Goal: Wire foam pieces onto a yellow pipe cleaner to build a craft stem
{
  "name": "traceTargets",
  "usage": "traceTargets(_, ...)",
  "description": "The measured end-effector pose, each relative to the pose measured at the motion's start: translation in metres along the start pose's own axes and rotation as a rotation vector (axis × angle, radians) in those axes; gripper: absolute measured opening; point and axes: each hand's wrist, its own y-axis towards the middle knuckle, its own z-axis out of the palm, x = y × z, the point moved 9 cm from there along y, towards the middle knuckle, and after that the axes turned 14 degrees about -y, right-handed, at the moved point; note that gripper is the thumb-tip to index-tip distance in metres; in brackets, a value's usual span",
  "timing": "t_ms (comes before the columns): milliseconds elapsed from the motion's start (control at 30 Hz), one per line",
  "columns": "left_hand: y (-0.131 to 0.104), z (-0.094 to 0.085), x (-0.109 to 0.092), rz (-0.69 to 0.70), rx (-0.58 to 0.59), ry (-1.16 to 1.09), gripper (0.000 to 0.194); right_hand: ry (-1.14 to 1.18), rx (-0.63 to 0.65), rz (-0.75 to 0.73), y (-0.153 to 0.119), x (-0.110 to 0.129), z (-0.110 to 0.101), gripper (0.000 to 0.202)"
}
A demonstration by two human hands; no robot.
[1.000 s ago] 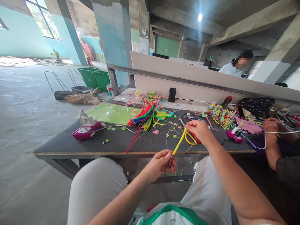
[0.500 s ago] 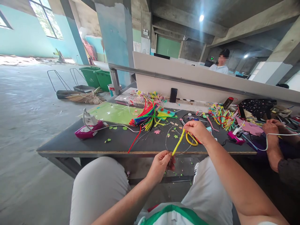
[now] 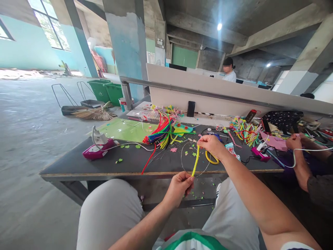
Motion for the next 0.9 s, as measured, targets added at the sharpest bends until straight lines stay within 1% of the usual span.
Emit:
traceTargets(100,0.001,-0.002,0.004,-0.013,-0.016,0.034,0.035,-0.059,-0.033,-0.029,0.002,0.007,0.004,0.023)
traceTargets(233,0.002,-0.002,0.006,-0.014,-0.006,0.042,0.036,-0.037,-0.025,-0.037,0.005,0.015,0.012,0.024)
traceTargets(300,0.001,-0.003,0.004,-0.005,-0.009,-0.002,0.036,0.031,-0.006,-0.007,0.005,0.017,0.013,0.022)
traceTargets(400,0.001,-0.005,-0.001,0.02,-0.034,-0.097,0.034,0.261,0.015,0.067,0.001,0.014,0.011,0.026)
traceTargets(433,0.0,-0.006,-0.003,0.03,-0.041,-0.123,0.033,0.359,-0.012,0.093,-0.003,0.012,0.009,0.03)
traceTargets(467,0.0,-0.007,-0.006,0.042,-0.046,-0.144,0.031,0.455,-0.069,0.115,-0.008,0.009,0.005,0.033)
traceTargets(533,0.0,-0.009,-0.011,0.069,-0.053,-0.174,0.029,0.623,-0.242,0.159,-0.025,-0.002,0.001,0.035)
traceTargets(567,0.0,-0.01,-0.013,0.082,-0.059,-0.185,0.028,0.696,-0.315,0.193,-0.035,-0.009,0.004,0.034)
traceTargets(600,0.0,-0.011,-0.015,0.094,-0.067,-0.195,0.028,0.765,-0.334,0.219,-0.046,-0.014,0.014,0.032)
traceTargets(667,0.0,-0.013,-0.017,0.11,-0.081,-0.212,0.026,0.885,-0.322,0.231,-0.065,-0.018,0.039,0.028)
traceTargets(733,0.001,-0.014,-0.018,0.123,-0.084,-0.227,0.025,0.995,-0.242,0.235,-0.08,-0.016,0.069,0.025)
traceTargets(800,0.001,-0.013,-0.017,0.132,-0.077,-0.238,0.024,1.082,-0.175,0.252,-0.091,-0.013,0.094,0.022)
traceTargets(833,0.002,-0.013,-0.017,0.135,-0.071,-0.242,0.023,1.125,-0.145,0.258,-0.094,-0.012,0.104,0.021)
traceTargets(900,0.002,-0.012,-0.017,0.141,-0.062,-0.251,0.023,1.184,-0.125,0.274,-0.098,-0.011,0.114,0.019)
